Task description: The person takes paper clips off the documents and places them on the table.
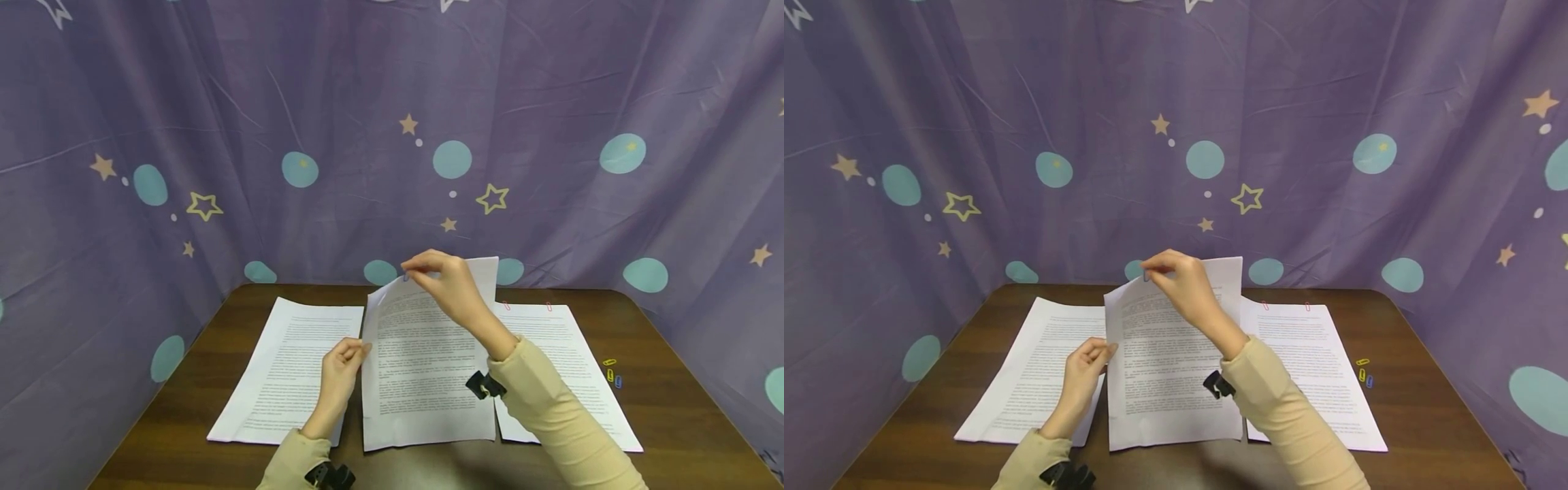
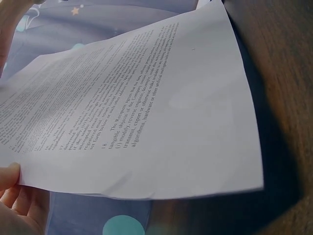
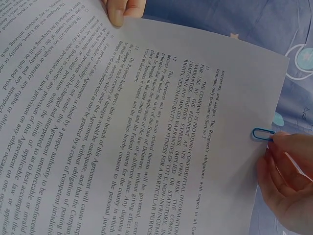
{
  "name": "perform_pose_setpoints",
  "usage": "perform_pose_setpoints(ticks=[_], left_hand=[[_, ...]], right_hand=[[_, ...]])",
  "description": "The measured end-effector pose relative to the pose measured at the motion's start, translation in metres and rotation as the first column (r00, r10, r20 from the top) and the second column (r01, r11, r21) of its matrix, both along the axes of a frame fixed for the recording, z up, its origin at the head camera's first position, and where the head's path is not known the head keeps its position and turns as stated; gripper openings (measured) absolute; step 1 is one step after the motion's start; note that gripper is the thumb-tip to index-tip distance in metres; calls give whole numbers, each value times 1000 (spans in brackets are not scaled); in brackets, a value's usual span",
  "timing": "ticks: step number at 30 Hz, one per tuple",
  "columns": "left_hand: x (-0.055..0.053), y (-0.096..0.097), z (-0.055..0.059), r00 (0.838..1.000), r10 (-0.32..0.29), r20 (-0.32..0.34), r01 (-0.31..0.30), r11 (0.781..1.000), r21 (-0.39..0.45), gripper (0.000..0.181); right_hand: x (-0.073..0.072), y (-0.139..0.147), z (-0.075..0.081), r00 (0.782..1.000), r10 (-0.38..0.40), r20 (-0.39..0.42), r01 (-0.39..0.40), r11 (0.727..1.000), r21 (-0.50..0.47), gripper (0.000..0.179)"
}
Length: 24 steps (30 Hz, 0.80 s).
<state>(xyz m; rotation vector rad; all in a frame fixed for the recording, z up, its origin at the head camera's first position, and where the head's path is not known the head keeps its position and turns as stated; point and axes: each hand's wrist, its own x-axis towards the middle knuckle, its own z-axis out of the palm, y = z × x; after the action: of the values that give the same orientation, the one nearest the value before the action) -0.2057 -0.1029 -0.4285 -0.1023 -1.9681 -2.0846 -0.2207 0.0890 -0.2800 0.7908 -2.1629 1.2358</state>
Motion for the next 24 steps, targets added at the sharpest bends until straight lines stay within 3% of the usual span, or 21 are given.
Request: perform_pose_setpoints(ticks=[6,18,24], left_hand=[[1,0,0,1000,-2,1,2,1000,-1,13],[1,0,-1,1000,-24,-15,24,1000,-6,15],[1,0,-2,1000,-18,-1,18,1000,1,15]], right_hand=[[0,0,-1,1000,13,14,-12,1000,-26,11],[1,7,-3,994,46,97,-28,982,-185,11],[10,12,-2,980,59,192,-7,965,-262,13]])
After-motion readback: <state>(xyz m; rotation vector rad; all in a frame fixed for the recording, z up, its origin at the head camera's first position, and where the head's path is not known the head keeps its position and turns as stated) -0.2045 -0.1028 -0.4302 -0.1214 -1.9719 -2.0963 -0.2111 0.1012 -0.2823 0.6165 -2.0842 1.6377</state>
